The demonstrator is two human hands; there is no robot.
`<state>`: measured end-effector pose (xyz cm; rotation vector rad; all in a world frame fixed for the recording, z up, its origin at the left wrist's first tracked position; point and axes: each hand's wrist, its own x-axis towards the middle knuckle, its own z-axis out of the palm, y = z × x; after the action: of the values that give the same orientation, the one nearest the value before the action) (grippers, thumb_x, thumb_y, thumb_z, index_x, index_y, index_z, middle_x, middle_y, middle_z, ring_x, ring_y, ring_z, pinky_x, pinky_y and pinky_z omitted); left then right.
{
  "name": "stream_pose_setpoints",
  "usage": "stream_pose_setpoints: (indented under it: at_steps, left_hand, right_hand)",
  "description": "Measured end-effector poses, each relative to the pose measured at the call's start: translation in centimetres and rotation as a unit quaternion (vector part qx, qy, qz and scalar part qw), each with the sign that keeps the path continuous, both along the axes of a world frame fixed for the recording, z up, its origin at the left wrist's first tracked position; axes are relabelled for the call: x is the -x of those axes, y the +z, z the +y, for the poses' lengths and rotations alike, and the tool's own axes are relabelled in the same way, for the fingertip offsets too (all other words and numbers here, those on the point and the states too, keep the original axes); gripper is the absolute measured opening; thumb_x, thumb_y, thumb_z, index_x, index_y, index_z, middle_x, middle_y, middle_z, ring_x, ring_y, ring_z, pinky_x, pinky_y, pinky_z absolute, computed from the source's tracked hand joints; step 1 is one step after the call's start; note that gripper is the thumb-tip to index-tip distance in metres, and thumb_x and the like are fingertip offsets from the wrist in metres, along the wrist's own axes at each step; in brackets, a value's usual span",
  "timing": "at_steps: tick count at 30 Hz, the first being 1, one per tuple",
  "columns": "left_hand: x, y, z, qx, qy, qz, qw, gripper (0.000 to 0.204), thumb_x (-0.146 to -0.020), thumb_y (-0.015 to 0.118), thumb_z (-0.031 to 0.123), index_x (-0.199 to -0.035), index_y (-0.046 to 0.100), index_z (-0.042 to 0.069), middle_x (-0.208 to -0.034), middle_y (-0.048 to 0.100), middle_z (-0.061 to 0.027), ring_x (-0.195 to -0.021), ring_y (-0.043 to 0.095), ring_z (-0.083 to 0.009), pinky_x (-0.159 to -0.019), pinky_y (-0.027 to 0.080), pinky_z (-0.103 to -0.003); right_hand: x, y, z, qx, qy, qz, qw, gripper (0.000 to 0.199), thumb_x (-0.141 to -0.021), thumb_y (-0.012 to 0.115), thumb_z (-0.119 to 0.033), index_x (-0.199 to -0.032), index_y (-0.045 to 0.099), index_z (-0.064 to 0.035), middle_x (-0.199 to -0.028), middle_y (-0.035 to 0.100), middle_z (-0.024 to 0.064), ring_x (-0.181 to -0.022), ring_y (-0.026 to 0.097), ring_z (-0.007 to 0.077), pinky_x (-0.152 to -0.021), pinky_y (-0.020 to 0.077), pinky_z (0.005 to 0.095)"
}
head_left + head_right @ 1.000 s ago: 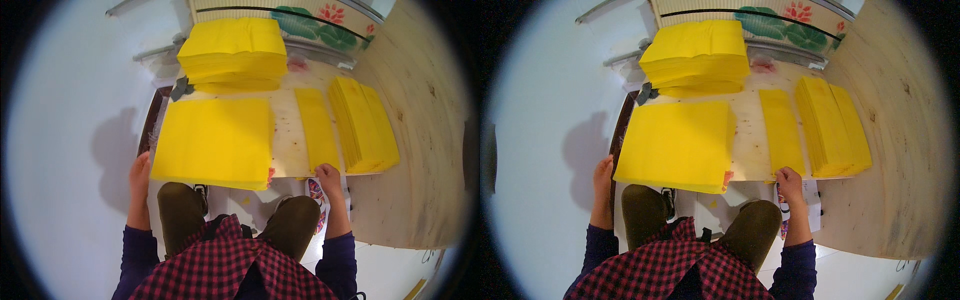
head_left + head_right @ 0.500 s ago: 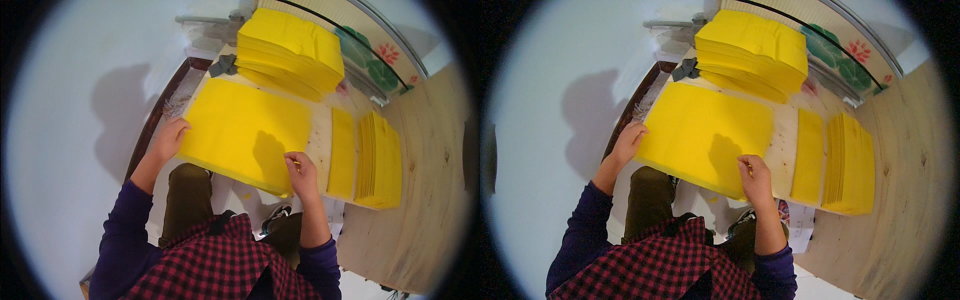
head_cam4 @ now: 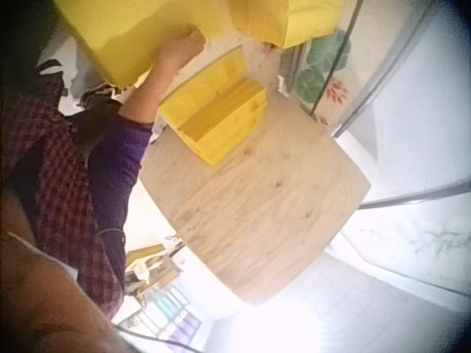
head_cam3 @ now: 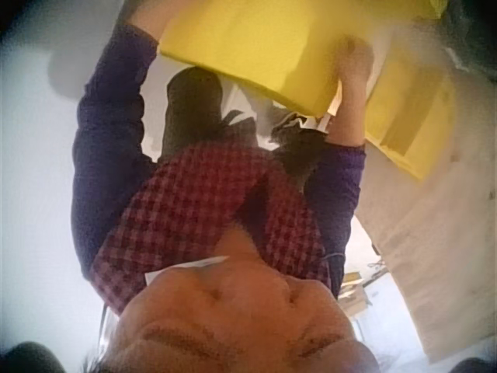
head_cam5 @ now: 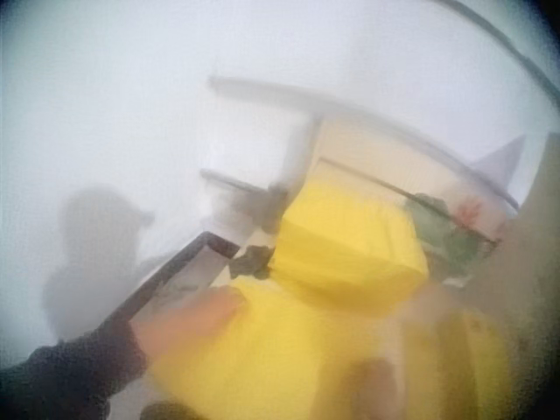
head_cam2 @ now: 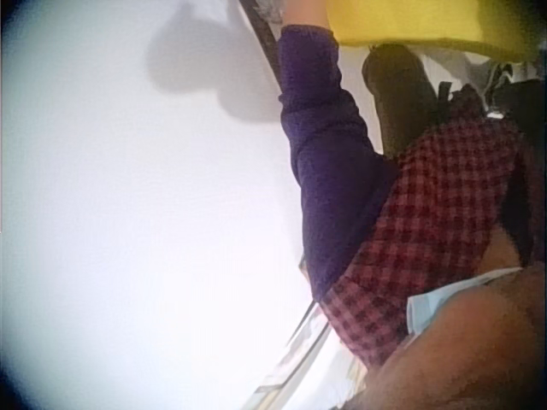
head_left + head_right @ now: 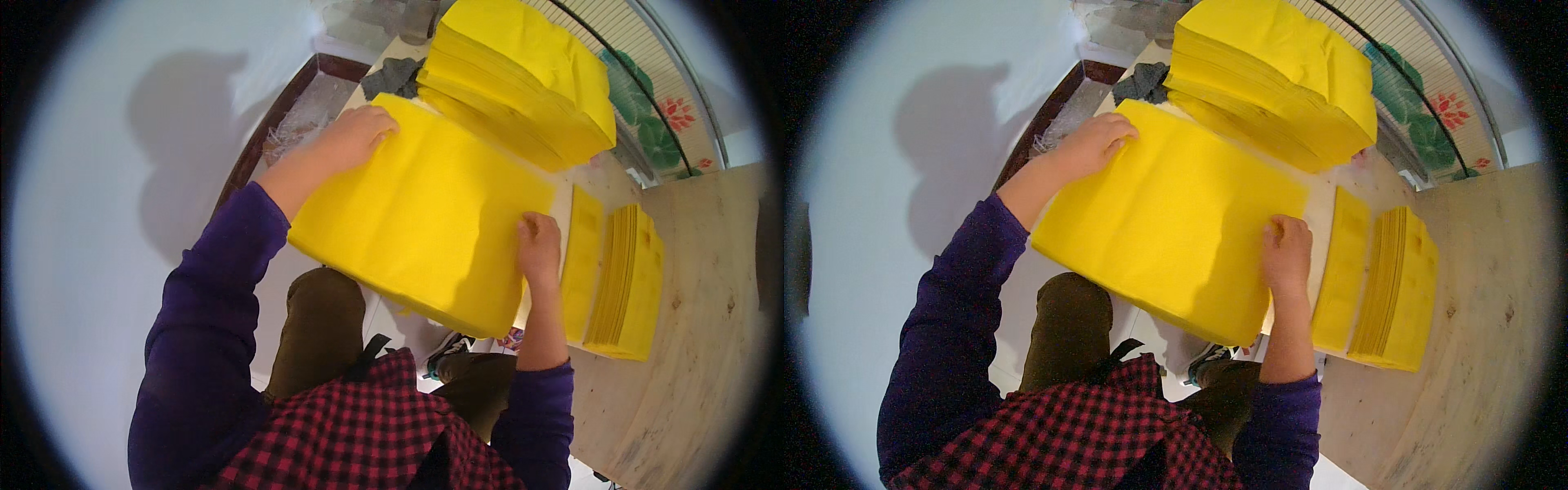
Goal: The person folds yellow paper sheets on a table, aligning edges and creasing folds by hand. They repeatedly pick up sheets, fold them in half, and stack the finished pieces.
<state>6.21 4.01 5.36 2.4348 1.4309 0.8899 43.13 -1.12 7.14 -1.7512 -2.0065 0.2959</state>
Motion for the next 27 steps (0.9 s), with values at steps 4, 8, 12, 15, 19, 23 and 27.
stream_pose_setpoints:
  at_steps: [4,8,12,15,19,23,27]
  left_hand:
    - [1.6,0.7,-2.0,0.050,-0.022,0.024,0.998,0.014,-0.086,0.055,0.000,-0.099,0.059,0.004,-0.106,0.058,-0.0141,-0.107,0.053,-0.0335,-0.093,0.043,-0.043]
    - [1.5,-0.2,-3.1,0.067,-0.032,0.034,0.997,0.014,-0.086,0.055,0.000,-0.099,0.059,0.004,-0.106,0.058,-0.0132,-0.106,0.053,-0.0333,-0.092,0.043,-0.043]
    - [0.4,-0.5,-0.2,-0.011,-0.010,0.021,1.000,0.014,-0.086,0.054,0.000,-0.098,0.058,0.005,-0.104,0.059,-0.0128,-0.104,0.054,-0.0332,-0.088,0.043,-0.042]
    - [1.1,0.0,-0.6,-0.010,-0.026,0.039,0.999,0.013,-0.087,0.054,0.001,-0.098,0.058,0.004,-0.105,0.058,-0.0127,-0.103,0.053,-0.0333,-0.089,0.043,-0.041]
    - [2.0,0.0,-4.2,0.120,-0.093,0.057,0.987,0.012,-0.087,0.054,0.002,-0.098,0.057,0.004,-0.105,0.058,-0.0127,-0.102,0.053,-0.0333,-0.089,0.043,-0.042]
    - [0.4,-0.3,-3.1,0.048,-0.047,0.055,0.996,0.015,-0.087,0.055,0.001,-0.101,0.058,0.004,-0.108,0.059,-0.0127,-0.105,0.054,-0.0329,-0.090,0.043,-0.041]
    - [0.0,0.3,-1.4,0.004,-0.016,0.058,0.998,0.019,-0.087,0.055,0.000,-0.105,0.058,0.005,-0.115,0.058,-0.0125,-0.110,0.053,-0.0324,-0.094,0.042,-0.040]
  right_hand:
    - [-0.4,0.7,-2.3,0.034,0.033,0.010,0.999,0.023,-0.087,0.061,-0.013,-0.104,0.061,0.0020,-0.108,0.060,0.0200,-0.106,0.053,0.0372,-0.094,0.0421,0.0440]
    - [-0.2,-0.3,-1.5,0.042,0.041,-0.007,0.998,0.023,-0.087,0.060,-0.013,-0.103,0.061,0.0029,-0.109,0.060,0.0197,-0.105,0.054,0.0365,-0.093,0.0427,0.0437]
    - [-0.3,-0.6,1.5,0.007,-0.013,0.011,1.000,0.022,-0.088,0.058,-0.012,-0.105,0.062,0.0028,-0.113,0.059,0.0200,-0.106,0.055,0.0367,-0.094,0.0429,0.0432]
    - [-0.8,0.3,0.2,0.036,-0.005,0.041,0.999,0.024,-0.088,0.058,-0.012,-0.107,0.062,0.0024,-0.116,0.058,0.0202,-0.109,0.054,0.0370,-0.096,0.0423,0.0427]
    - [-0.6,0.5,-4.7,0.043,0.054,0.032,0.997,0.024,-0.088,0.059,-0.012,-0.107,0.062,0.0023,-0.116,0.059,0.0204,-0.111,0.052,0.0376,-0.098,0.0414,0.0425]
    - [0.0,-0.4,-2.8,0.003,0.027,0.006,1.000,0.023,-0.087,0.060,-0.009,-0.107,0.063,0.0027,-0.115,0.059,0.0207,-0.111,0.052,0.0381,-0.099,0.0409,0.0427]
    - [-0.4,0.0,-1.7,-0.004,0.016,-0.003,1.000,0.024,-0.086,0.061,-0.009,-0.108,0.063,0.0024,-0.116,0.059,0.0207,-0.112,0.051,0.0378,-0.099,0.0404,0.0427]
